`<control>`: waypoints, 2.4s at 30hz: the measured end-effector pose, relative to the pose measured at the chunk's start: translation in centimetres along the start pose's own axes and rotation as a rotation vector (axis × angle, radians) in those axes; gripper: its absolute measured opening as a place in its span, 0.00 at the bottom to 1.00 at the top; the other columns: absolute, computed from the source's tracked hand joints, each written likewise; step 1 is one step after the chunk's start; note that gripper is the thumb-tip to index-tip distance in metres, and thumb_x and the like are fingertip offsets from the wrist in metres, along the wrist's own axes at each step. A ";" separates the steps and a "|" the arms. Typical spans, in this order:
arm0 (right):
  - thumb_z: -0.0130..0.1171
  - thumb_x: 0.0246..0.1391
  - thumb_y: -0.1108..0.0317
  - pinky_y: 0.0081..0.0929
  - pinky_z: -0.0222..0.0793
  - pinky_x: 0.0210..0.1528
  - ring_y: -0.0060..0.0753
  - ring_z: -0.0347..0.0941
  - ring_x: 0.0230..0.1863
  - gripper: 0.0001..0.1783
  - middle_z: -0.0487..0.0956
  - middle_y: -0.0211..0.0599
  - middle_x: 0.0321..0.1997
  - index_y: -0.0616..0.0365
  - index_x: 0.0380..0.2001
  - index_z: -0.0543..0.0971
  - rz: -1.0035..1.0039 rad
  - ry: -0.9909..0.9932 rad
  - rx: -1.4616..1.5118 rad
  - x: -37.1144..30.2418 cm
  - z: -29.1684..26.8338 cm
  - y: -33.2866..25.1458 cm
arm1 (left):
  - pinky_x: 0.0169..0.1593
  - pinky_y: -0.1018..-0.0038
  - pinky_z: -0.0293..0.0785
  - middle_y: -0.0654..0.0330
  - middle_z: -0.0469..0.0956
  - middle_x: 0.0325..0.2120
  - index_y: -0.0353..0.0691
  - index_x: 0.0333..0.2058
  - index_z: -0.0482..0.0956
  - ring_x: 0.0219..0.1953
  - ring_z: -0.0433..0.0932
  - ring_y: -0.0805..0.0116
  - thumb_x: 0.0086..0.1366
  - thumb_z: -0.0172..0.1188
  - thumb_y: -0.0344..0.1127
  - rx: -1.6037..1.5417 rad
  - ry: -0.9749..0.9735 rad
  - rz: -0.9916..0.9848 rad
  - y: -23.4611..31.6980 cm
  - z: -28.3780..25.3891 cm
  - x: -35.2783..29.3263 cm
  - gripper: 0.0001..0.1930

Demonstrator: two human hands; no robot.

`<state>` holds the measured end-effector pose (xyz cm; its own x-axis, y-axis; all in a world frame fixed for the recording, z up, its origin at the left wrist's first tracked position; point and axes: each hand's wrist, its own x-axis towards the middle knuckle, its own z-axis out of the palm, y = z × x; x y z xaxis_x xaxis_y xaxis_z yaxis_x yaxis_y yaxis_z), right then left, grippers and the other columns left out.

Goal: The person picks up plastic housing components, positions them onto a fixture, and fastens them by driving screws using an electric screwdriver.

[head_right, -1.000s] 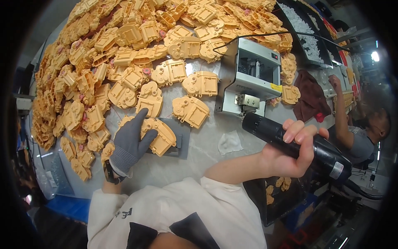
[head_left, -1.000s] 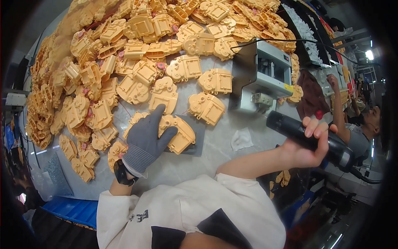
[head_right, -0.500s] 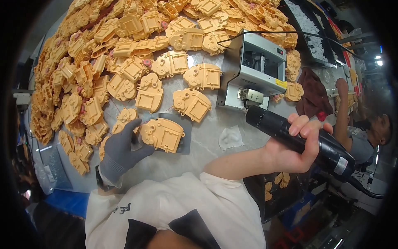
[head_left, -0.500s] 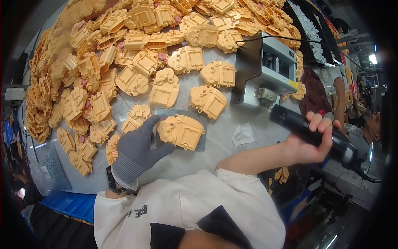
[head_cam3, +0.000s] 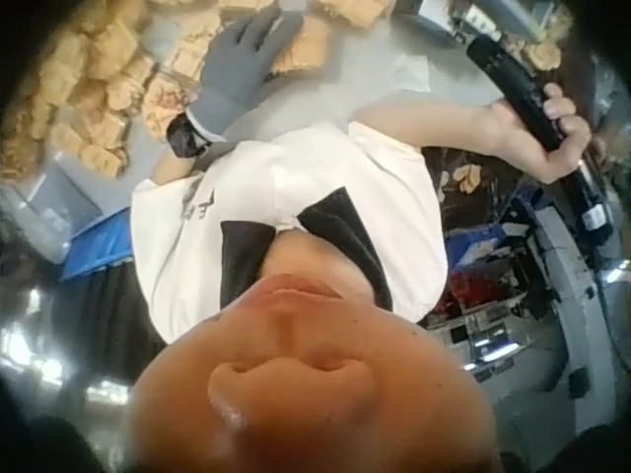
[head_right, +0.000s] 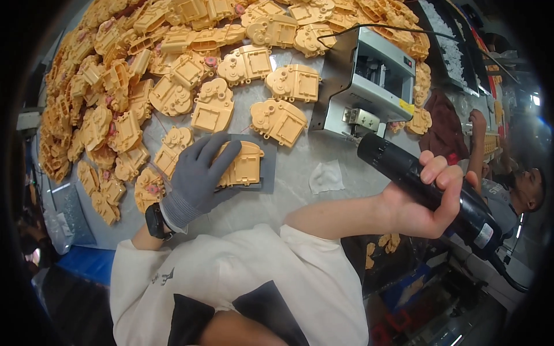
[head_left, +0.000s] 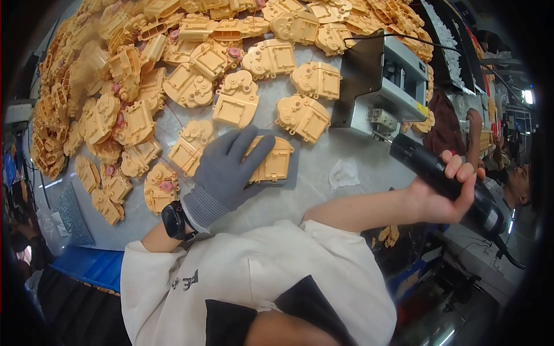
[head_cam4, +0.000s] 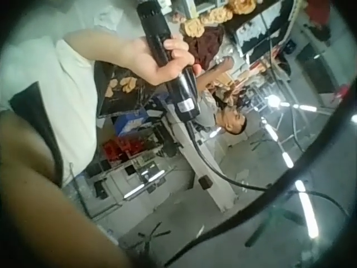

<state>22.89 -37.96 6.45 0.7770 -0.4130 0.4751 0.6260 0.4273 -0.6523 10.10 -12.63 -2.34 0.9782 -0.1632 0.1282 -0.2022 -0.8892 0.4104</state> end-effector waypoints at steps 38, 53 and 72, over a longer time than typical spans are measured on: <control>0.52 0.37 0.84 0.25 0.65 0.17 0.27 0.63 0.11 0.23 0.67 0.36 0.16 0.64 0.41 0.63 -0.119 -0.255 -0.297 -7.9 3.9 -0.2 | 0.54 0.62 0.65 0.49 0.66 0.52 0.40 0.54 0.64 0.53 0.68 0.49 0.38 0.70 0.32 -0.618 0.165 0.092 -3.1 5.0 -0.9 0.40; 0.54 0.33 0.83 0.22 0.62 0.18 0.25 0.63 0.12 0.14 0.67 0.33 0.17 0.63 0.30 0.69 0.113 -0.159 -0.465 -4.2 -0.4 4.3 | 0.52 0.62 0.66 0.50 0.67 0.49 0.40 0.53 0.64 0.50 0.69 0.51 0.39 0.71 0.37 -0.560 0.164 0.078 -3.7 6.4 -1.1 0.40; 0.54 0.35 0.84 0.24 0.65 0.20 0.29 0.66 0.12 0.14 0.69 0.38 0.15 0.65 0.31 0.68 -0.036 -0.185 -0.518 0.0 -1.1 5.5 | 0.55 0.62 0.64 0.50 0.68 0.51 0.40 0.53 0.64 0.53 0.67 0.50 0.37 0.72 0.35 -0.558 0.187 0.072 -3.2 6.2 -1.3 0.41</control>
<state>26.20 -36.53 2.19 0.7837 -0.2517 0.5678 0.5741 -0.0554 -0.8169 9.81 -12.28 -9.40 0.9465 -0.0916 0.3095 -0.3114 -0.5111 0.8011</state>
